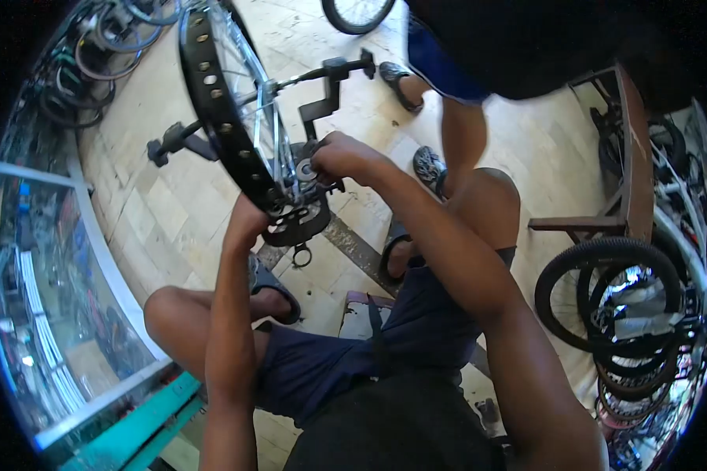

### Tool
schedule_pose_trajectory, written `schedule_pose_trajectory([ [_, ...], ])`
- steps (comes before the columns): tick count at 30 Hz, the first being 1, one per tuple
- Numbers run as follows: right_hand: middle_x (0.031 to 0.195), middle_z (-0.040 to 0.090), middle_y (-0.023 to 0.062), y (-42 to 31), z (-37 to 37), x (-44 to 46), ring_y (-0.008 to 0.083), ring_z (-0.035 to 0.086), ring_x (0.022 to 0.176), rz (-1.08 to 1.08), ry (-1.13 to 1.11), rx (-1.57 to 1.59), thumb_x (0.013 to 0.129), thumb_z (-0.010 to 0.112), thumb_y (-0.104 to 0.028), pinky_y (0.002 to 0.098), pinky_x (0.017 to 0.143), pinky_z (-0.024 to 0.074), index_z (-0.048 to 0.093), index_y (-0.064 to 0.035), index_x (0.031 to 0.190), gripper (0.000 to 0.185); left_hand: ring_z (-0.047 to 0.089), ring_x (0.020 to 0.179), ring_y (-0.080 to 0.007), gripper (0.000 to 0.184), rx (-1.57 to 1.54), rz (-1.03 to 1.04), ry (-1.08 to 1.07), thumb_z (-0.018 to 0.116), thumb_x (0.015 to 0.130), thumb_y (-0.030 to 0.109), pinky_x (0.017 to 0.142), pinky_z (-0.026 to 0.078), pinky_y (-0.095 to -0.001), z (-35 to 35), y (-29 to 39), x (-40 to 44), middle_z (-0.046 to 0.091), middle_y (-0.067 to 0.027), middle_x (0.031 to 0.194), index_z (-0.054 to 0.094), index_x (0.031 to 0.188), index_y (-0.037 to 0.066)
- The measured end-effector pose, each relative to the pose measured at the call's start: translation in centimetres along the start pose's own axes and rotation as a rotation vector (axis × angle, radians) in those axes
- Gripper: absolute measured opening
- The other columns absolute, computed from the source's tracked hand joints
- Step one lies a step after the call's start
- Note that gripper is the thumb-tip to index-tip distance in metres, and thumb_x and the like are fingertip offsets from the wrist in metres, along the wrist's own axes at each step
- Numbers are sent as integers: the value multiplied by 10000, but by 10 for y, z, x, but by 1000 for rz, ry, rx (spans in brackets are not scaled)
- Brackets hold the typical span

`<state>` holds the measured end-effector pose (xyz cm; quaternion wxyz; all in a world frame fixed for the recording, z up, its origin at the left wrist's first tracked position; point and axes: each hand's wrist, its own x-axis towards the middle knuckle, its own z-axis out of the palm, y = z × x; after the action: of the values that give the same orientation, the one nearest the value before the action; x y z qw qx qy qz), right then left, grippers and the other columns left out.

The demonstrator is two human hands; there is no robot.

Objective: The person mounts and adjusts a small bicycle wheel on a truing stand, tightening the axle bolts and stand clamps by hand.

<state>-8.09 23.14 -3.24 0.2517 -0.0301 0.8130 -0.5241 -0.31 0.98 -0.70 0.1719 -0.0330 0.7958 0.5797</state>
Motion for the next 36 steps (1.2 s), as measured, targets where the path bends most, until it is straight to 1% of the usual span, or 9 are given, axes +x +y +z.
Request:
schedule_pose_trajectory([
  [2,691,673,123,-12,-4,-17,181,620,573,1,-23,-18,796,615,-94,333,518,469,729,71,840,205,630,859,-125,330,-133,11,-120,716,900,150,719,517,-266,-16,-37,20,694,-21,1020,689,1209,37],
  [12,873,741,171,-4,14,-13,262,704,745,-138,45,-161,792,677,-98,373,650,550,759,-7,1023,262,643,906,-129,393,-123,-50,-126,629,978,197,724,526,-264,-20,-29,10,691,-59,1096,596,1331,27],
  [16,993,755,196,-14,24,-20,303,729,923,-148,93,-241,799,708,-135,408,821,559,757,-32,1077,301,627,869,-117,353,-120,-96,-65,645,973,171,728,496,-250,-10,-14,1,695,-48,1081,632,1293,21],
  [17,993,755,196,-15,27,-22,303,729,923,-155,91,-242,799,708,-135,408,821,559,757,-32,1077,301,518,654,-67,173,-242,-67,31,718,922,215,530,370,-247,1,-5,-3,638,33,828,725,1011,67],
  [22,924,761,151,-20,34,-35,224,727,778,-208,13,-42,861,733,-104,359,738,567,728,2,1128,288,541,641,-67,147,-230,40,88,780,861,166,499,370,-262,5,6,-10,633,32,776,722,937,54],
  [24,929,749,221,-8,43,-24,353,737,893,-154,65,89,801,771,-145,406,811,563,765,-21,1044,274,535,609,-71,134,-124,64,174,768,855,157,493,370,-267,5,-7,-6,621,27,730,713,900,42],
  [30,889,754,195,1,45,-10,280,738,831,-109,-11,84,800,775,-152,381,775,569,772,-33,1043,271,560,571,-93,122,-10,50,317,732,857,135,488,383,-298,13,9,-16,655,-14,698,727,853,13],
  [34,875,704,95,-7,45,-16,158,672,695,-140,-6,76,892,702,-31,308,597,545,688,26,1172,286,592,572,-102,125,-54,11,289,737,864,132,504,405,-284,10,7,-16,684,-30,711,749,895,11],
  [36,950,745,221,-10,45,-20,336,732,913,-38,-2,97,815,766,-163,400,820,563,747,-34,1085,300,599,572,-104,125,-74,-34,233,734,867,117,504,411,-275,7,7,-17,691,-35,722,754,914,3],
])
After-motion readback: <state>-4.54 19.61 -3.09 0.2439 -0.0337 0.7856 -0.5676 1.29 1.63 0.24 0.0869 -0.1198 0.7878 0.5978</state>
